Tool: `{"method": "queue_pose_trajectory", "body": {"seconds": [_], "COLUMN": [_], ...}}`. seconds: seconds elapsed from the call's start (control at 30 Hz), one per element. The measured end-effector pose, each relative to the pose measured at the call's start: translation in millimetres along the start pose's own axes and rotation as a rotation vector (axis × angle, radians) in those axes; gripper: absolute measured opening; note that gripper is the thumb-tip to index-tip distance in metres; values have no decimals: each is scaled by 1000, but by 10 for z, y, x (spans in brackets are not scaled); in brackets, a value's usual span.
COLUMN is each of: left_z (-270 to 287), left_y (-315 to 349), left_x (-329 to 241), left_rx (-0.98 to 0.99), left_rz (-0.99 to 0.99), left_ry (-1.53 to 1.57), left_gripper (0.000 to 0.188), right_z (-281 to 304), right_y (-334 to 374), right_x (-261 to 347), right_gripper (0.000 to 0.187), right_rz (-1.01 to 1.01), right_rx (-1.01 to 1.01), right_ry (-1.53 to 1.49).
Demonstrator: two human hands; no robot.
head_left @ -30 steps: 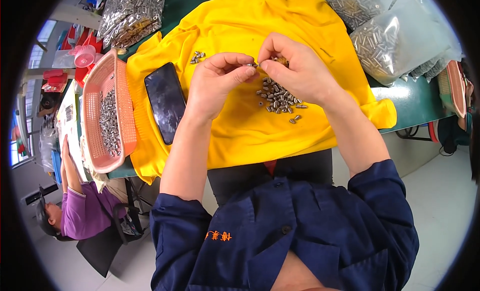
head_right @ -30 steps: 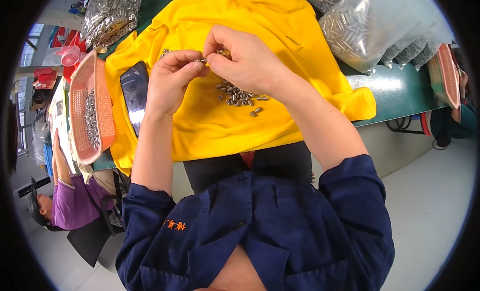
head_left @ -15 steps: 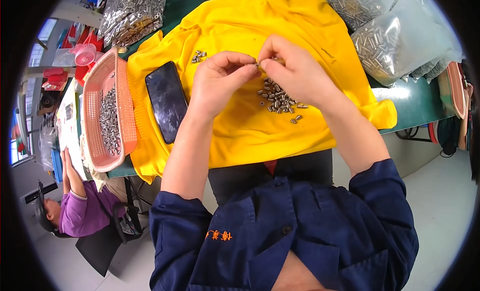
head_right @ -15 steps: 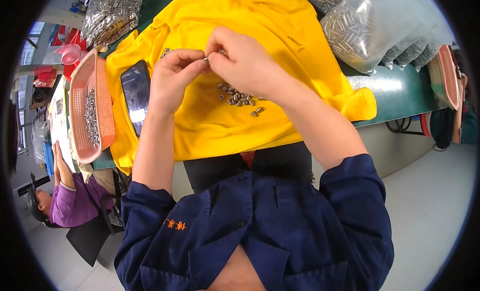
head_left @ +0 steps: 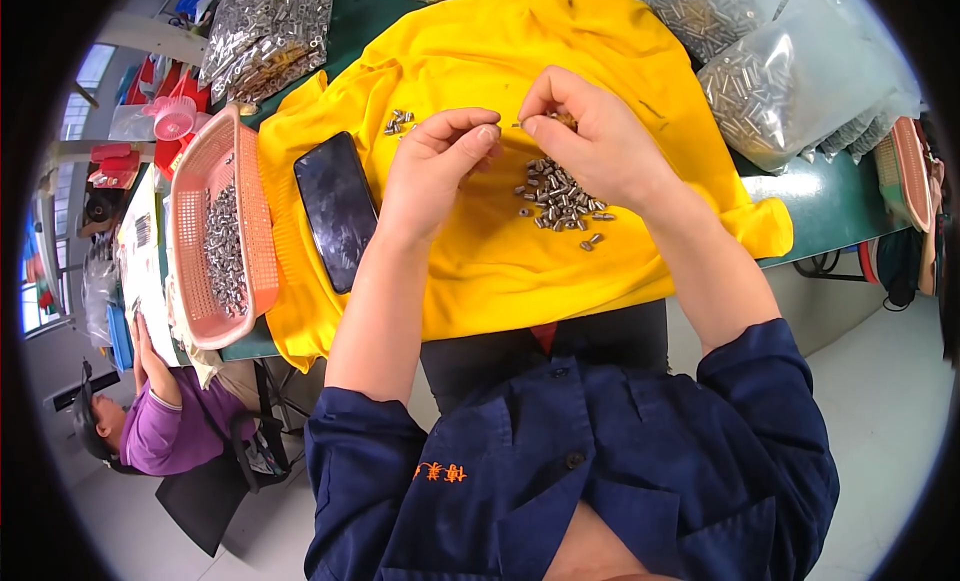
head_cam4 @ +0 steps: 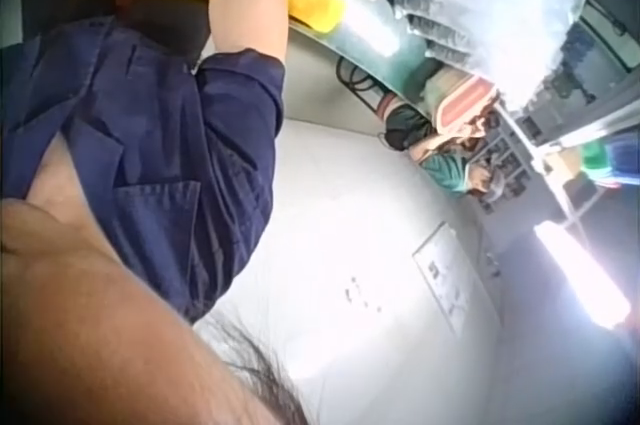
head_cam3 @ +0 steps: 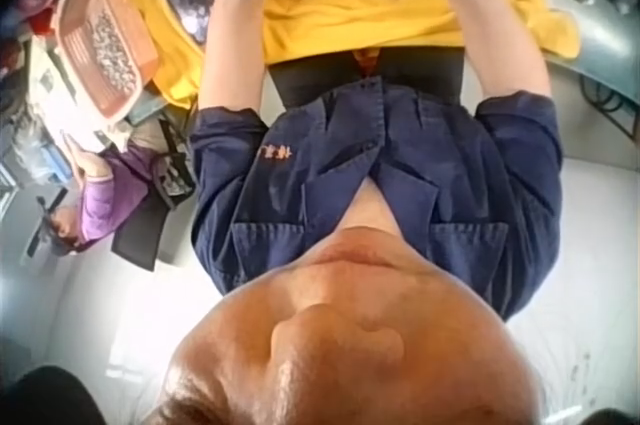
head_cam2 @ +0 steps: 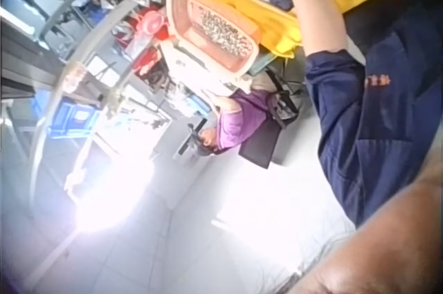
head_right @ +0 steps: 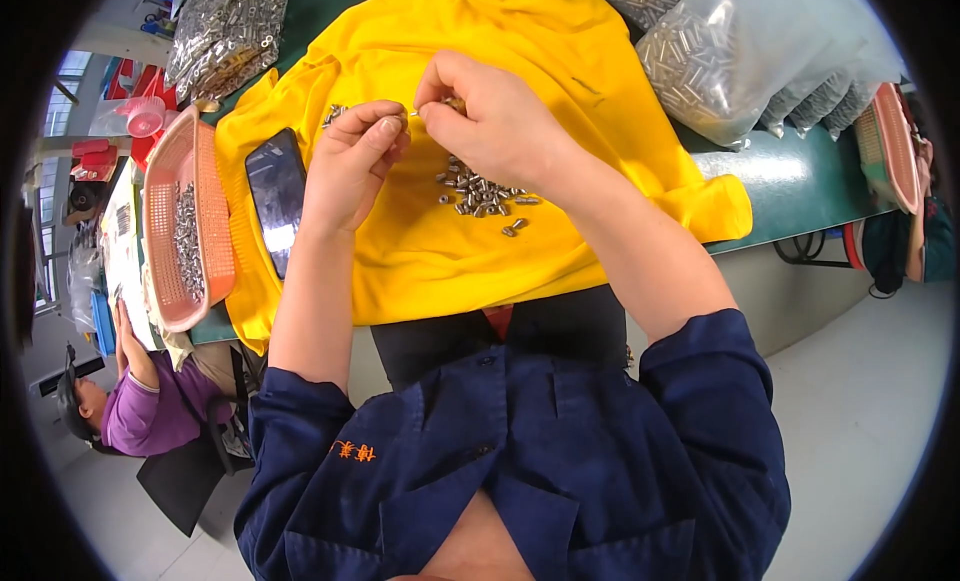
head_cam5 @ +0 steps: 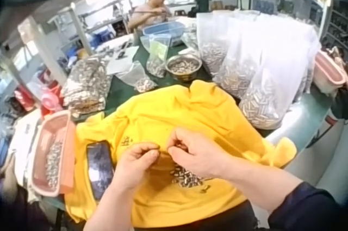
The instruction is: Inspecting and sorting small metal screws or bolts on a workbench.
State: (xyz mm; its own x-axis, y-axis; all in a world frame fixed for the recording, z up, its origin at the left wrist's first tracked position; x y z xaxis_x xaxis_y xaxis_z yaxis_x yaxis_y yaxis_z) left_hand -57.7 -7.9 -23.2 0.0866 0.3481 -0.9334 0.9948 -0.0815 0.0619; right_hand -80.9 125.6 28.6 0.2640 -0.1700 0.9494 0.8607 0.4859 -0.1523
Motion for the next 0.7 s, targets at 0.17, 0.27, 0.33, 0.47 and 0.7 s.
{"method": "queue_pose_trajectory", "body": {"seconds": [0.17,0.27,0.33,0.47,0.7], "left_z": [-75,-105,-113,-121,-108], "left_y": [15,25,29,25,15], "left_x": [0,-9,-10,-7,-76], "left_rx": [24,53,63,62,-3], "left_rz": [40,33,30,24,-74], "left_ry": [196,180,168,173,-40], "left_gripper": [14,14,14,15,13], "right_z": [-25,-43,-64,-37,-102], "right_y": [-1,10,16,28,73], "right_x": [-13,12,6,78,154], "right_gripper": [7,4,2,4,8], "right_rz": [-7,-26,-44,37,131], "right_rx": [4,36,65,29,-51], "right_ry": [-63,-97,-123,48,387]}}
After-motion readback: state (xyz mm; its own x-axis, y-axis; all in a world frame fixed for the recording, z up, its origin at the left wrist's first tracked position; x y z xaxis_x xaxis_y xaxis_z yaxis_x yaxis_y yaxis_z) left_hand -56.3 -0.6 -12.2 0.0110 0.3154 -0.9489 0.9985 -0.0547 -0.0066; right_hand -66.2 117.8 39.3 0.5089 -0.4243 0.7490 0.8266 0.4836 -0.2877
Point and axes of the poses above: each hand's wrist, its own y-axis away from the middle knuckle, its own z-axis out of the back of the hand, x = y × z, the point moved 7 cm from there along -y, towards the middle knuckle, and after that the axes turned 3 degrees about -z, right-handed, at the moved point
